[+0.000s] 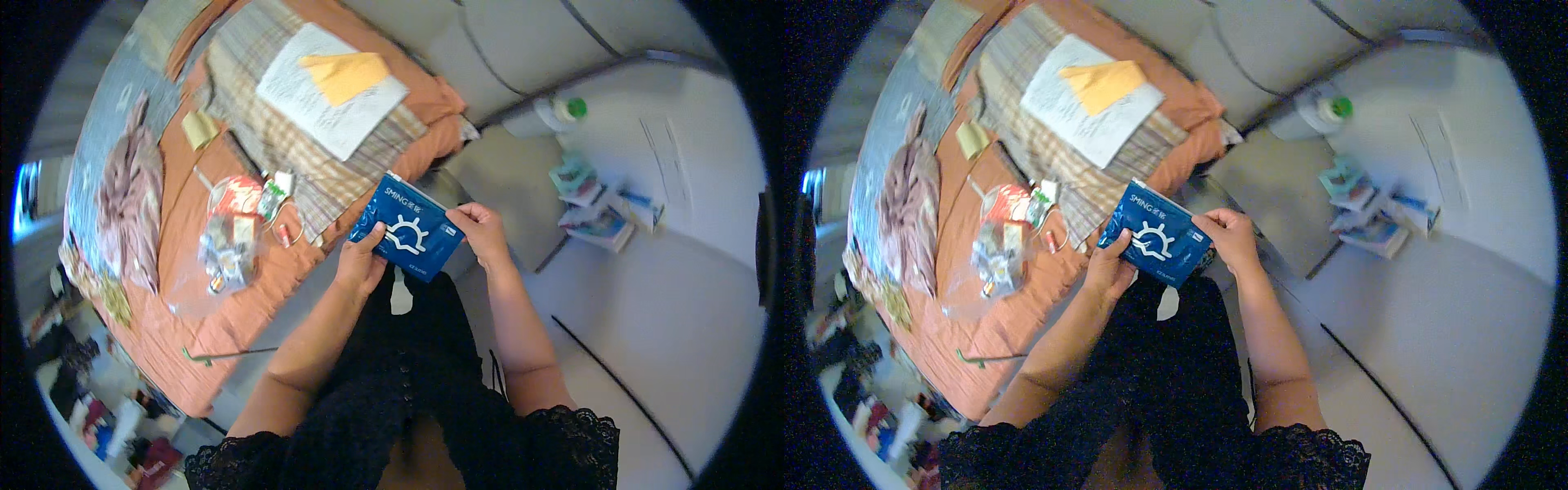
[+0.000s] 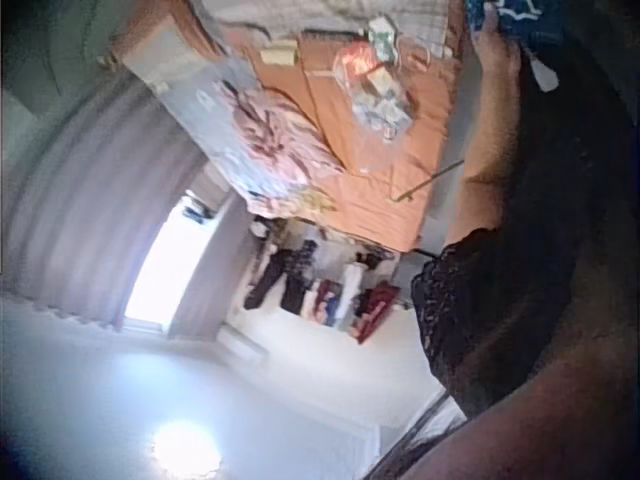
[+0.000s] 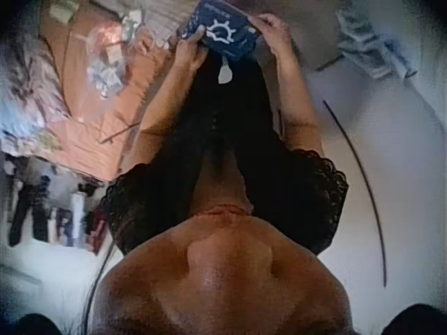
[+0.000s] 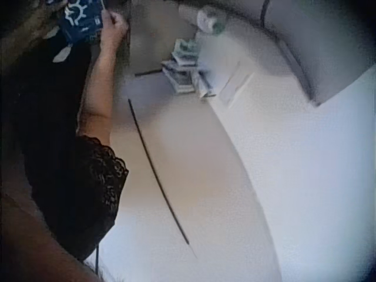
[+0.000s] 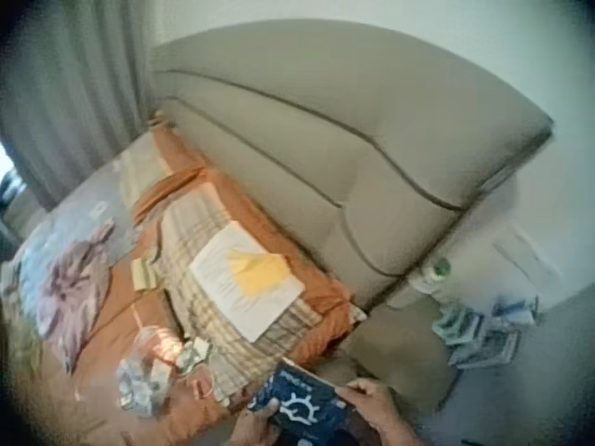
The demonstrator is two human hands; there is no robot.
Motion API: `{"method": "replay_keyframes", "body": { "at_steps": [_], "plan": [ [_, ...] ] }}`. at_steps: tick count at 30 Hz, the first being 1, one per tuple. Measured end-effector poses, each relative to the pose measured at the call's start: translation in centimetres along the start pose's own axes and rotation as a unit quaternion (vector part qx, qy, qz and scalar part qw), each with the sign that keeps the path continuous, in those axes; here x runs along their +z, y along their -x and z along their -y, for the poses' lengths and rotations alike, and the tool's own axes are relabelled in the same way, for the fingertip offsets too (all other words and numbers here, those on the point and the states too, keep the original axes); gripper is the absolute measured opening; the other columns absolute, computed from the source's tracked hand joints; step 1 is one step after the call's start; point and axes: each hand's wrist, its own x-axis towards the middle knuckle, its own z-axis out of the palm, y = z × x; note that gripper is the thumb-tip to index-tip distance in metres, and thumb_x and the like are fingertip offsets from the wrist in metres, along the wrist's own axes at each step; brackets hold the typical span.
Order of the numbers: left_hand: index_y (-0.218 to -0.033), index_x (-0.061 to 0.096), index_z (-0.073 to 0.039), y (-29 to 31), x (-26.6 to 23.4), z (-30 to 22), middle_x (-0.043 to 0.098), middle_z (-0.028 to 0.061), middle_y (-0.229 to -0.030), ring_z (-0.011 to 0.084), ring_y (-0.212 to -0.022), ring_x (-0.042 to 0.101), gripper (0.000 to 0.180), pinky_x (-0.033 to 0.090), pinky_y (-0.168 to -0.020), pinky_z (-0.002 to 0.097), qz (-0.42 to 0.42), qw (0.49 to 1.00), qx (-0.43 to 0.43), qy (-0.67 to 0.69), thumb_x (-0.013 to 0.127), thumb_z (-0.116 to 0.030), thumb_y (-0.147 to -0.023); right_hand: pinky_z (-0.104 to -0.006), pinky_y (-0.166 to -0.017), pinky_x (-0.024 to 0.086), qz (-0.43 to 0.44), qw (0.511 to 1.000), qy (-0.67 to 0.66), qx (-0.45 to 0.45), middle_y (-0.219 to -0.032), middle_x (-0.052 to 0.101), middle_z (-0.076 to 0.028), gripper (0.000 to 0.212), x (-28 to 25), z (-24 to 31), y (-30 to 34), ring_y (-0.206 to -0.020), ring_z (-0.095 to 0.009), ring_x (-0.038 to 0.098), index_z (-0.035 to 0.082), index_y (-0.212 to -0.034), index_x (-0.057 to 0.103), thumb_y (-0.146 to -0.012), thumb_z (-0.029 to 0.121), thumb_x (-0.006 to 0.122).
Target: The person organizes small items on a bed and bedside table, including boxes, papers, and plastic bags. They wipe the table surface with a tissue, move a humidifier, and place items into a plastic bag and a drawer.
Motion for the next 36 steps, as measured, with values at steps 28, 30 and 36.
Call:
{"method": "replay_keyframes", "body": {
  "at_steps": [28,30,36],
  "plan": [
    [-0.116,0.05,0.0,-12.2,-8.5,12.7,0.059,0.013,-0.11,0.0282,-0.101,0.057,0.035,0.044,-0.093,0.0424,-0.103,0.976,-0.124,-0.143,0.059,-0.003,-0.083,-0.0406,-0.106,0.031,-0.074,0.918,0.346,0.178,-0.142,0.027,-0.024,0.074,-8.5,-37.8,-17.7,-0.129,-0.037,0.032,-0.003,-0.138,0.022,-0.078,0.021,0.058],
    [-0.117,0.049,0.0,-12.6,-8.9,12.8,0.058,0.0132,-0.111,0.0285,-0.102,0.057,0.036,0.042,-0.094,0.043,-0.093,0.979,-0.122,-0.133,0.059,-0.003,-0.082,-0.0411,-0.105,0.032,-0.137,0.92,0.335,0.15,-0.14,0.031,-0.023,0.073,-6.4,-37.1,-16.5,-0.127,-0.037,0.035,-0.003,-0.137,0.025,-0.076,0.018,0.059],
    [-0.118,0.049,0.002,-12.6,-7.6,15.5,0.057,0.0147,-0.113,0.0296,-0.105,0.054,0.037,0.039,-0.097,0.0436,-0.071,0.968,-0.166,-0.173,0.059,-0.004,-0.083,-0.0425,-0.099,0.039,0.047,0.89,0.423,0.163,-0.133,0.044,-0.019,0.059,1.2,-46.4,-10.2,-0.12,-0.035,0.045,0.005,-0.133,0.039,-0.078,0.019,0.056]
  ]
}}
